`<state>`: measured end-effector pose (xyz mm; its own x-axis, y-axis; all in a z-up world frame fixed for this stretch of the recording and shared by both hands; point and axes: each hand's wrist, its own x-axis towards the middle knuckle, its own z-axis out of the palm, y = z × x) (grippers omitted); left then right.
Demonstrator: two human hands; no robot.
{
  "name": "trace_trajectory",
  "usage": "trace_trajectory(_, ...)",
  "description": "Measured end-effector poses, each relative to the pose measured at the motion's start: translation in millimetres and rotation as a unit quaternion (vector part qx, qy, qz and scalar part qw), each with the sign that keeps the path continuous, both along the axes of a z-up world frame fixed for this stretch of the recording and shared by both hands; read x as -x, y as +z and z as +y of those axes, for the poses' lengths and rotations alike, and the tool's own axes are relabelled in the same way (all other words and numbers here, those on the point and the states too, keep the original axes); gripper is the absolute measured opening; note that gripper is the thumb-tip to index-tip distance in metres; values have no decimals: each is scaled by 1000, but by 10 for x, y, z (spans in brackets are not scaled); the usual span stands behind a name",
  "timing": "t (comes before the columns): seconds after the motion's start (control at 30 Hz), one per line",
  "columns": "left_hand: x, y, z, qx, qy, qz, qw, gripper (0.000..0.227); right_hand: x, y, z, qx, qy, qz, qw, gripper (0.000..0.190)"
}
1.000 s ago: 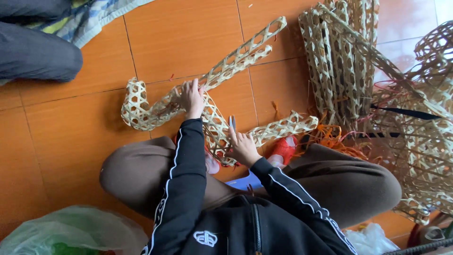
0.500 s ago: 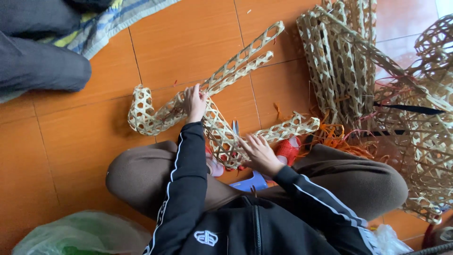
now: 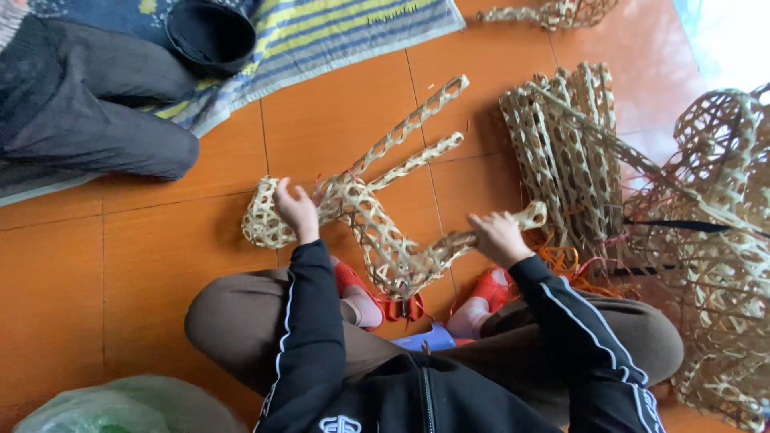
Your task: Assembling a giraffe-shaped souvenir from woven bamboo sections by joining them with plastic ties and trimming the excess with scissors.
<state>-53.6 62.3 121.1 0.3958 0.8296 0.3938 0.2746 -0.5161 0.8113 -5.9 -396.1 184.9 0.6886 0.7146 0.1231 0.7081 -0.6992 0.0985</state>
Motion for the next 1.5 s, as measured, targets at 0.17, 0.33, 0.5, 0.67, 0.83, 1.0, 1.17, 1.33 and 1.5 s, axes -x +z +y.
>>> trace_trajectory(0.17, 230, -80, 342, 133, 157, -76, 976, 12, -511, 1144, 208, -64, 70, -39, 995, 40)
trace_trajectory(0.33, 225, -825, -216, 229, 57, 62, 970, 38, -514, 1916, 395, -116, 47, 26, 992, 45)
trace_trajectory(0.5, 517, -14, -1102, 573, -355, 17, 738, 46, -319, 2317, 394, -215, -108, 142, 960, 42)
trace_trajectory(0.67, 4, 320, -984, 504, -475, -144, 707, 56, -102, 2439, 149, -419, -129, 299, 848, 38)
trace_trajectory(0.83, -154, 719, -721, 421, -339, -135, 830, 29, -318, 1364, -210, -458, -164, 309, 817, 41)
trace_trajectory(1.0, -63, 1353, -1114, 293, -316, -83, 898, 24, -345, -104, -483, -232, -246, 330, 881, 37)
trace_trajectory(1.17, 7, 835, -1252, 175, -332, 46, 926, 27, -498, -959, -433, -170, -263, 353, 882, 65)
trace_trajectory(1.33, 93, 969, -1198, 126, -349, 100, 923, 33, -606, -1383, -245, -226, -291, 392, 843, 90)
trace_trajectory(1.5, 210, 1386, -1153, 158, -391, 114, 899, 42, -645, -1282, -28, -271, -333, 417, 801, 72)
